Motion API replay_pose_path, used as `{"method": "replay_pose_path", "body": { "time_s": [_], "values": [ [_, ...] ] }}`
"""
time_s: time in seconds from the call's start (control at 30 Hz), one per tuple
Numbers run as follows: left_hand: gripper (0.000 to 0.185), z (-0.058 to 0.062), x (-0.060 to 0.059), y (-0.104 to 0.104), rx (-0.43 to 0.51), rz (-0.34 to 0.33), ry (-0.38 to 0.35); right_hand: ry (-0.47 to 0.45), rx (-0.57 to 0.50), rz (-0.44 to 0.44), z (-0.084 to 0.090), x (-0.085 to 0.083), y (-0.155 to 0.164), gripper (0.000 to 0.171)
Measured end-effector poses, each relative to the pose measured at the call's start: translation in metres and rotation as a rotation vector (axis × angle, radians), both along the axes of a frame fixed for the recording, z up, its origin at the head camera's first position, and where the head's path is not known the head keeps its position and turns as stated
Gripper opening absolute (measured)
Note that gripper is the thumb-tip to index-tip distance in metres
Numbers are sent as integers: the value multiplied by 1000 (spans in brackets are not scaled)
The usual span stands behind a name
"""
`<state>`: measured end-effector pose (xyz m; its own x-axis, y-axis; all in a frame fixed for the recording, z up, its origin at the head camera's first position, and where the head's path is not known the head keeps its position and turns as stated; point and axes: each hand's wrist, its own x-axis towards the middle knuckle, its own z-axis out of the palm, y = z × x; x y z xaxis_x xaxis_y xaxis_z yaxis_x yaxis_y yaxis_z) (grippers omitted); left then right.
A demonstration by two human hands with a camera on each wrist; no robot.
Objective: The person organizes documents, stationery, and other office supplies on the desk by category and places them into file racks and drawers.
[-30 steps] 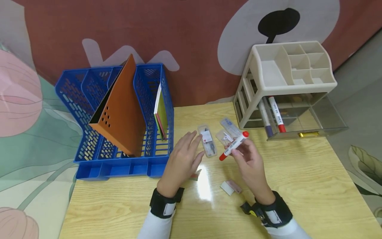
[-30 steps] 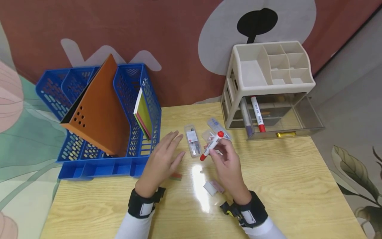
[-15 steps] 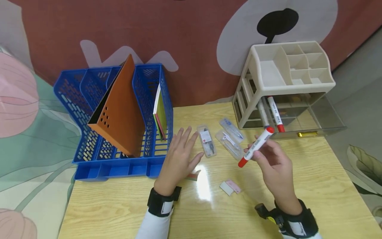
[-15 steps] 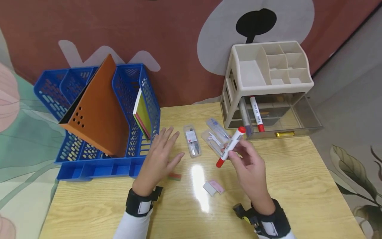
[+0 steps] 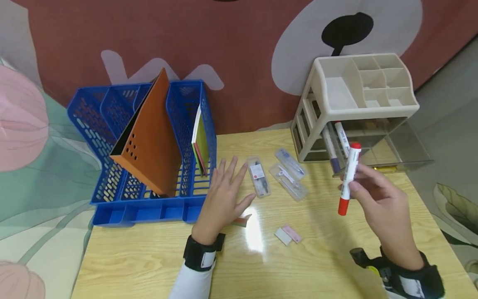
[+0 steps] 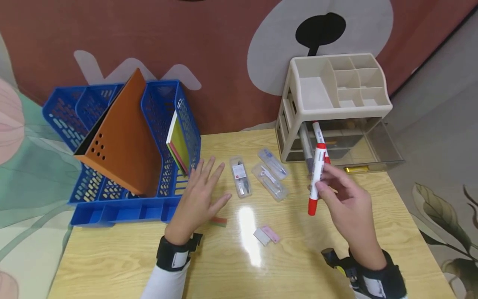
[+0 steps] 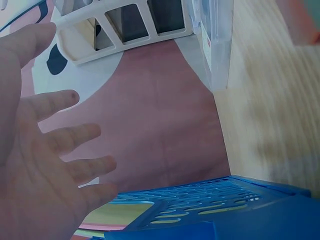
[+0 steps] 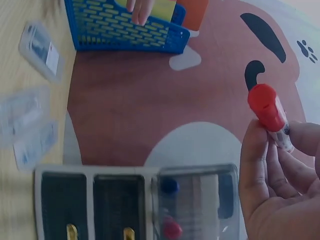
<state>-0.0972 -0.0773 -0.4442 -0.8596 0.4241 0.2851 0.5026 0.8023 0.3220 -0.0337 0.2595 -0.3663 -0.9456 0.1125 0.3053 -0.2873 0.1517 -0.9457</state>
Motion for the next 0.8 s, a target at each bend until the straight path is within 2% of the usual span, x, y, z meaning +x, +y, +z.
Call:
{"method": "replay_pose_path", "body": {
  "time_s": [0.13,0.33,0.47,0.63,0.8],
  "values": [
    [81,-2,1,1,-15,10,-16,-28,180,-73,9,-3,8,43],
    [79,-4,5,0,-70,-39,-17,27,389,-107,26,-11,29,43],
    [80,-5,8,-3,-87,-50,-4,-4,599,-145,36,-17,44,42],
    [82,-5,11,-6,-82,-56,-12,13,690,-110,42,-25,53,37],
    [81,-4,15,-5,-80,-74,-25,-53,753,-124,50,-34,64,32]
  ]
}}
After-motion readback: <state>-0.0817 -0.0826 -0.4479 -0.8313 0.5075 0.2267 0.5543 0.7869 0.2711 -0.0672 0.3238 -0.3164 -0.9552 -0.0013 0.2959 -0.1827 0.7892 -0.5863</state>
